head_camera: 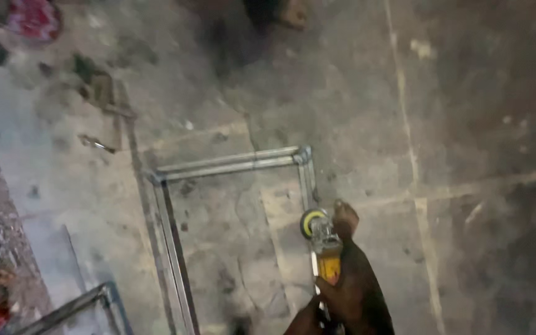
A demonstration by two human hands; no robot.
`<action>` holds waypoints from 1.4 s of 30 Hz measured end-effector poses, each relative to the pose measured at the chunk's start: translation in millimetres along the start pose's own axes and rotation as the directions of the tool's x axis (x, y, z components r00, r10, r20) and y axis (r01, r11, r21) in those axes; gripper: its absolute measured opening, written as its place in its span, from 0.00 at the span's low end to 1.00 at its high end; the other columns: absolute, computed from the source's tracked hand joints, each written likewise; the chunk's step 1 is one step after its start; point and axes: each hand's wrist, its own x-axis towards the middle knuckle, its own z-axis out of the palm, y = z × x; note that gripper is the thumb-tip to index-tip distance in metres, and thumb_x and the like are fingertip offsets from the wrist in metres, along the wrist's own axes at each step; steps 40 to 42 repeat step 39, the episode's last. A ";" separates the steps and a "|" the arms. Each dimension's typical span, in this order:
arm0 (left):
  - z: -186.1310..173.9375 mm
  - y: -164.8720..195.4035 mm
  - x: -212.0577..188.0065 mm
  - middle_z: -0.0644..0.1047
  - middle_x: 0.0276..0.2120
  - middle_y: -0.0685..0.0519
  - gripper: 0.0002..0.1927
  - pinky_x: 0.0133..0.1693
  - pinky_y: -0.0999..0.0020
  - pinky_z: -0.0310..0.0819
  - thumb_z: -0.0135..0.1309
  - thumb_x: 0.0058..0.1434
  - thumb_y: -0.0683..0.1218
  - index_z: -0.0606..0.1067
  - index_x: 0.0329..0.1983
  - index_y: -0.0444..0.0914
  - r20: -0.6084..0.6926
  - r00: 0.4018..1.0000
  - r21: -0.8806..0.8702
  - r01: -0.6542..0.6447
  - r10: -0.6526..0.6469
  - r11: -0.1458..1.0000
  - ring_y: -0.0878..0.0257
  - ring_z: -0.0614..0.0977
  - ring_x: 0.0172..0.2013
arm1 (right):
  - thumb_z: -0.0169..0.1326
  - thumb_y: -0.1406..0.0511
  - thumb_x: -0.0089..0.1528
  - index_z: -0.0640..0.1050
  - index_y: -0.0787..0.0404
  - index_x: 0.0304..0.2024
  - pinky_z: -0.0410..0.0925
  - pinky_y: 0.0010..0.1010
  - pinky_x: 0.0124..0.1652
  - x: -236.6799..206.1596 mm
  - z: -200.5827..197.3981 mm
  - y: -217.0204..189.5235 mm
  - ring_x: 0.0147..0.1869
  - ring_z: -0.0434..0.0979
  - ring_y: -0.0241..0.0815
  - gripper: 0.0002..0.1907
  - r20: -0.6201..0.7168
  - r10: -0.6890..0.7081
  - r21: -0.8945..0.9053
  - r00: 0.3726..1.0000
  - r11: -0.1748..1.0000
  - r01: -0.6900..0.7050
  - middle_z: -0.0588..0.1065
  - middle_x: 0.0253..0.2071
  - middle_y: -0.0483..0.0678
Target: The person uses a handheld angle grinder to smooth the edges and corners of a rectangular metal frame lying on the floor. Sparks fly as the grinder moves along the frame's perimeter. The person repositions the frame and continues grinding different sections.
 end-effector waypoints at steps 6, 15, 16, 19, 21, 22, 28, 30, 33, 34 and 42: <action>1.9 57.7 52.9 0.76 0.56 0.50 0.41 0.47 0.64 0.81 0.64 0.57 0.38 0.60 0.72 0.36 0.062 0.976 -0.441 0.212 -0.206 0.872 0.62 0.80 0.51 | 0.69 0.61 0.49 0.71 0.68 0.56 0.71 0.45 0.48 38.2 -39.9 -51.2 0.50 0.77 0.61 0.36 0.039 0.007 -0.264 0.999 0.965 0.003 0.77 0.46 0.63; -112.3 31.1 154.9 0.68 0.66 0.38 0.49 0.58 0.56 0.71 0.68 0.58 0.37 0.52 0.76 0.31 -0.062 0.996 -0.288 -0.078 0.063 0.954 0.51 0.73 0.61 | 0.66 0.58 0.49 0.58 0.79 0.67 0.65 0.53 0.54 164.3 11.7 -166.6 0.61 0.68 0.75 0.52 -0.128 -0.580 -0.350 0.804 0.785 0.511 0.68 0.59 0.76; -122.4 27.5 158.9 0.64 0.72 0.36 0.53 0.63 0.54 0.66 0.69 0.60 0.36 0.46 0.80 0.32 -0.102 0.974 -0.199 -0.220 0.203 0.955 0.48 0.69 0.68 | 0.66 0.58 0.51 0.59 0.81 0.66 0.62 0.55 0.57 172.3 25.5 -165.5 0.64 0.65 0.78 0.51 -0.164 -0.699 -0.418 0.696 0.688 0.593 0.65 0.62 0.80; -177.5 18.5 171.9 0.74 0.57 0.45 0.61 0.52 0.62 0.76 0.68 0.50 0.42 0.35 0.72 0.36 0.004 0.965 -0.190 0.258 -0.262 0.947 0.54 0.78 0.55 | 0.66 0.54 0.51 0.71 0.65 0.57 0.73 0.46 0.52 201.0 70.3 -152.3 0.53 0.80 0.62 0.37 -0.012 0.067 -0.092 0.998 0.993 -0.068 0.77 0.48 0.63; -206.4 28.7 175.8 0.73 0.59 0.44 0.57 0.53 0.62 0.76 0.67 0.55 0.43 0.37 0.73 0.38 0.013 0.973 -0.170 0.229 -0.231 0.958 0.54 0.78 0.57 | 0.67 0.55 0.53 0.69 0.68 0.59 0.69 0.50 0.52 203.7 103.1 -148.4 0.55 0.75 0.68 0.38 -0.160 -0.184 -0.132 0.970 0.978 0.164 0.74 0.50 0.65; -217.7 33.1 187.6 0.73 0.60 0.43 0.55 0.53 0.62 0.77 0.67 0.58 0.43 0.38 0.74 0.38 0.004 0.980 -0.165 0.196 -0.198 0.967 0.54 0.78 0.57 | 0.67 0.56 0.54 0.69 0.69 0.60 0.67 0.52 0.53 214.5 113.2 -147.1 0.55 0.72 0.70 0.38 -0.223 -0.327 -0.179 0.918 0.940 0.291 0.72 0.52 0.66; -250.7 16.5 206.7 0.74 0.58 0.47 0.56 0.41 0.65 0.80 0.58 0.59 0.43 0.32 0.77 0.48 0.115 0.937 -0.263 0.350 -0.330 0.899 0.57 0.80 0.48 | 0.67 0.53 0.56 0.67 0.70 0.59 0.67 0.53 0.50 245.2 150.9 -119.4 0.53 0.72 0.69 0.39 -0.239 -0.205 -0.201 0.949 0.967 0.159 0.71 0.48 0.66; -250.1 3.6 218.3 0.70 0.62 0.47 0.55 0.46 0.65 0.79 0.58 0.61 0.39 0.31 0.77 0.47 0.074 0.981 -0.309 0.195 -0.180 0.931 0.57 0.76 0.53 | 0.68 0.53 0.57 0.66 0.73 0.60 0.68 0.53 0.47 256.9 158.8 -117.6 0.51 0.73 0.70 0.41 -0.312 -0.237 -0.240 0.920 0.957 0.165 0.71 0.48 0.68; -252.5 -10.6 216.6 0.72 0.60 0.44 0.48 0.51 0.63 0.76 0.59 0.61 0.37 0.42 0.76 0.42 0.059 0.993 -0.042 0.105 -0.102 0.994 0.57 0.77 0.56 | 0.65 0.54 0.58 0.62 0.73 0.64 0.69 0.53 0.42 254.7 163.0 -120.7 0.47 0.76 0.71 0.43 -0.298 -0.130 -0.144 0.946 0.986 0.090 0.74 0.44 0.69; -256.1 -12.1 217.7 0.75 0.58 0.43 0.45 0.52 0.63 0.75 0.59 0.61 0.37 0.47 0.75 0.41 0.045 0.995 0.111 0.081 -0.086 0.991 0.57 0.78 0.56 | 0.64 0.54 0.59 0.61 0.72 0.66 0.70 0.53 0.40 258.5 163.5 -125.8 0.46 0.77 0.71 0.43 -0.263 -0.091 -0.082 0.961 0.994 0.072 0.76 0.42 0.68; -258.7 -17.6 222.5 0.69 0.66 0.39 0.41 0.47 0.62 0.76 0.52 0.69 0.55 0.49 0.80 0.43 0.154 0.914 -0.408 0.405 -0.375 0.819 0.57 0.76 0.54 | 0.63 0.55 0.60 0.58 0.65 0.66 0.74 0.51 0.39 262.0 158.3 -138.2 0.45 0.82 0.66 0.42 -0.255 -0.064 0.035 0.965 0.996 0.076 0.80 0.42 0.66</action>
